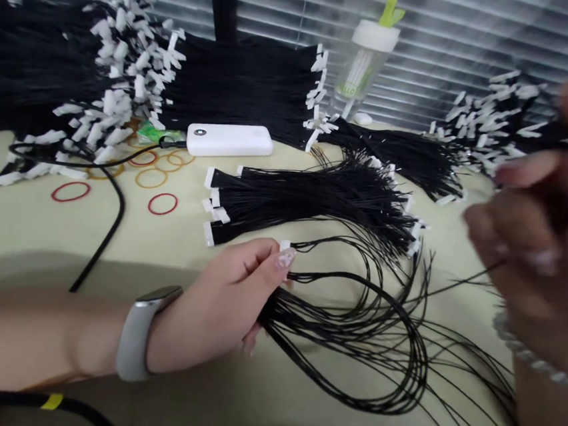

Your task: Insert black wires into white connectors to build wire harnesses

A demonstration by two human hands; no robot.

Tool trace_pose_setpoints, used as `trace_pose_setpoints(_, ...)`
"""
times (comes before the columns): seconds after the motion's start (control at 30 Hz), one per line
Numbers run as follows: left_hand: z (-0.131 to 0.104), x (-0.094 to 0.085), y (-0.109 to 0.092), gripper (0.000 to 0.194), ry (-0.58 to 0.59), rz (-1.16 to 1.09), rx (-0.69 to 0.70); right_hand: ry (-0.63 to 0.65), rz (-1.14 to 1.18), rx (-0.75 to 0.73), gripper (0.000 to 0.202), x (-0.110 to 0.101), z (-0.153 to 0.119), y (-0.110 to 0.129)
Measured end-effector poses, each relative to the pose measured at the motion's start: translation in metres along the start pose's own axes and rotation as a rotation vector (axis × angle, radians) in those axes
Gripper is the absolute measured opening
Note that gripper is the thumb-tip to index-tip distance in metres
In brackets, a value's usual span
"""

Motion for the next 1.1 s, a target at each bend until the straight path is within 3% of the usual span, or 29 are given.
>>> trace_pose_setpoints(0.07, 0.0, -0.001, 0.0, 0.037, -0.008, -0.016, 0.014, 0.141, 0.096, 0.088, 0.035, 0.02, -0.013, 0.002)
trace_pose_setpoints(0.1, -0.001, -0.002, 0.0, 0.037, -0.013, -0.023, 0.019, 0.235, 0.067, 0.064, 0.028, 0.031, -0.02, 0.006)
trace_pose_setpoints(0.17, -0.001, -0.002, 0.001, 0.037, -0.01, -0.023, 0.025, 0.4, -0.107, -0.076, 0.013, 0.049, -0.033, 0.011)
trace_pose_setpoints(0.23, 0.0, -0.001, 0.001, 0.038, -0.004, -0.035, 0.015, 0.467, -0.262, -0.235, 0.007, 0.058, -0.042, 0.013)
trace_pose_setpoints(0.3, 0.001, -0.001, 0.001, 0.038, 0.0, -0.057, -0.001, 0.482, -0.327, -0.302, 0.007, 0.06, -0.046, 0.011)
trace_pose_setpoints(0.5, 0.003, -0.001, 0.001, 0.038, -0.026, -0.075, -0.061, 0.527, -0.359, -0.319, 0.006, 0.053, -0.041, 0.01)
trace_pose_setpoints(0.7, 0.004, -0.001, 0.002, 0.038, -0.017, -0.078, -0.062, 0.612, -0.35, -0.236, 0.009, 0.048, -0.026, 0.004)
trace_pose_setpoints(0.87, 0.004, -0.001, -0.001, 0.04, 0.005, -0.046, -0.043, 0.643, -0.33, -0.158, 0.008, 0.049, -0.031, -0.008)
trace_pose_setpoints(1.1, 0.005, 0.002, -0.003, 0.04, 0.038, -0.032, -0.055, 0.531, -0.297, -0.259, 0.009, 0.047, -0.048, -0.01)
Point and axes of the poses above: each hand's wrist, its own z-axis towards the middle knuckle, its own x-axis out of the palm, y = z × x, the point moved 5 cm from there along z, towards the middle knuckle, and after that the axes turned 7 degrees about z, right-handed, at the moved point
